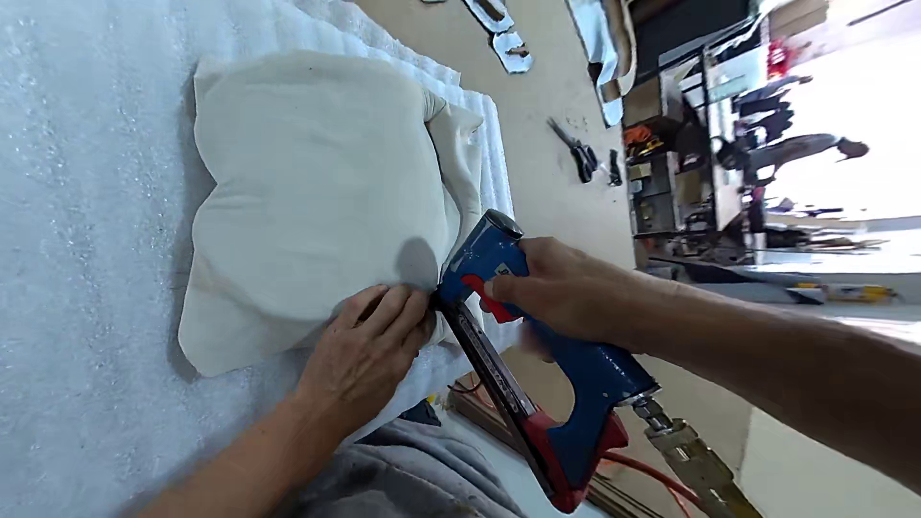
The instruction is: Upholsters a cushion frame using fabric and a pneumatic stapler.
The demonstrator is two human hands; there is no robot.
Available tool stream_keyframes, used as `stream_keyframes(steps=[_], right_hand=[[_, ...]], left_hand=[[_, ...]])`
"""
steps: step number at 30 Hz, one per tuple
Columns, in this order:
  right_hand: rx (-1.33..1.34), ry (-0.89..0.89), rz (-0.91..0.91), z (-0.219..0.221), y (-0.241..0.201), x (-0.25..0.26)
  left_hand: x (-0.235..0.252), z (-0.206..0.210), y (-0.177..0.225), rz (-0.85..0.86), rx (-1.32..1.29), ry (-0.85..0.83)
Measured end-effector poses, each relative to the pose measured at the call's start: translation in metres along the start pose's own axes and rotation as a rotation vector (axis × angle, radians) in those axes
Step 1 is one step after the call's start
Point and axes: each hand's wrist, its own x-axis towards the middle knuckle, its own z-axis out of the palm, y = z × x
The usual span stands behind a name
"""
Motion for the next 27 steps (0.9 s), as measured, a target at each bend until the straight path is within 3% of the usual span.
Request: stream_keyframes(steps=[5, 11, 27], right_hand=[[-0.027, 0.153, 0.068, 0.027, -0.005, -0.014], [-0.163, 0.206, 0.104, 0.035, -0.023, -0.012], [-0.195, 0.047, 0.16, 0.011, -0.044, 0.012]], left_hand=[[-0.002, -0.005, 0.007, -0.054, 0.001, -0.007], [-0.002, -0.003, 0.005, -0.055, -0.05, 0.011], [-0.001, -0.005, 0.0, -0.032, -0.048, -0.013]])
